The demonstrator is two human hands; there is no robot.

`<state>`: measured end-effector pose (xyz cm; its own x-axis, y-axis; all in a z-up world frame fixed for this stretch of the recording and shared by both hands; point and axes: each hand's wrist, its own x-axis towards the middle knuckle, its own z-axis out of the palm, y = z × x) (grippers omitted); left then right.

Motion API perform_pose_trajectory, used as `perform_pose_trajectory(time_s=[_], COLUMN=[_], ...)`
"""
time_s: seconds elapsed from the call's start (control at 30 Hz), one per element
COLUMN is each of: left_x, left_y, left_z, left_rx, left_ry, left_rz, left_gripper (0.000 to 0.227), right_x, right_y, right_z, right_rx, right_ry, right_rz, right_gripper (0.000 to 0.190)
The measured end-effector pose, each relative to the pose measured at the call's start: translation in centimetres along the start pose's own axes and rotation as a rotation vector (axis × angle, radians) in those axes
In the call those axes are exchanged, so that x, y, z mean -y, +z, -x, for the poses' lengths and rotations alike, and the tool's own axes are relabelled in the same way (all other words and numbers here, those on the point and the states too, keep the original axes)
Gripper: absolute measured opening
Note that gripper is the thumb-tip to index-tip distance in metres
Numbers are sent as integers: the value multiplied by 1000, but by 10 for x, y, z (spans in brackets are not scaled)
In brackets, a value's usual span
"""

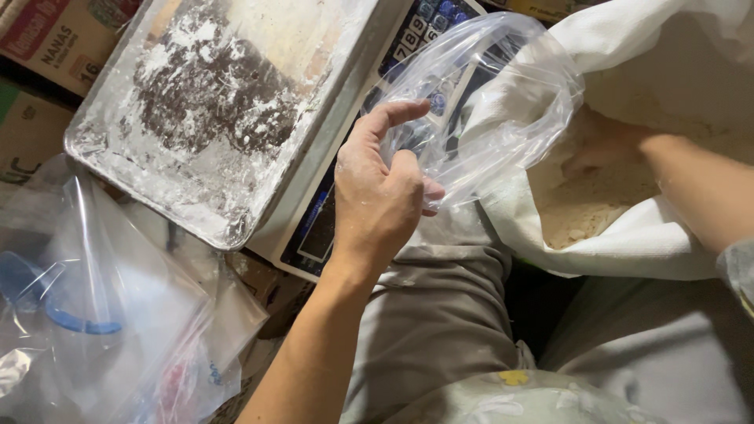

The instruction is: The person scoops flour from a large sack into a plastic bag using a blue scoop, places the bag on a digital scale, and adjusts the contents to reach a target weight. The person then ties the bag and sets it aside, repeating the process for additional bags.

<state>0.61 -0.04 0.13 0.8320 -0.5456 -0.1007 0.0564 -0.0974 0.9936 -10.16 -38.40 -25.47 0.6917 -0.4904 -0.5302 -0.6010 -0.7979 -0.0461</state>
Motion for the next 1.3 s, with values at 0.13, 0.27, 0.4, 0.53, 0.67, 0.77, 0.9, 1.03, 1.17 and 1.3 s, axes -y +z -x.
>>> perform_pose_trajectory(time_s=[0.13,0.27,0.4,0.53,0.67,0.77,0.9,1.03,1.17,1.3], left_x=[1,4,2,3,4,5,7,10,10,8], left_y=[-2,-6,-6,-7,-7,-7,-11,-14,-13,-8], left_z=[-1,1,3,4,4,4,7,8,8,7], left_rx=[19,15,9,3,-5,11,4,8,17,16], left_ry=[16,27,13,6,-7,5,2,-40,-36,-93], left_rz=[2,19,26,16,-17,-23,-30,25,24,12], left_gripper=[50,50,48,48,48,47,49,51,51,49], right_x=[10,28,27,29,44,51,55,51,43,37], right_y=[-3,1,-5,-15,-28,-43,-54,-56,-59,-56], right_z=[-11,-32,-41,-24,12,32,40,41,39,33], right_rx=[80,82,77,193,351,393,425,373,285,228], right_ry=[-79,-163,-121,-65,-136,-89,-255,-208,-171,-154], right_rz=[56,130,152,-21,-427,-247,-399,-291,-121,14], right_gripper=[86,77,69,56,55,51,68,69,70,71])
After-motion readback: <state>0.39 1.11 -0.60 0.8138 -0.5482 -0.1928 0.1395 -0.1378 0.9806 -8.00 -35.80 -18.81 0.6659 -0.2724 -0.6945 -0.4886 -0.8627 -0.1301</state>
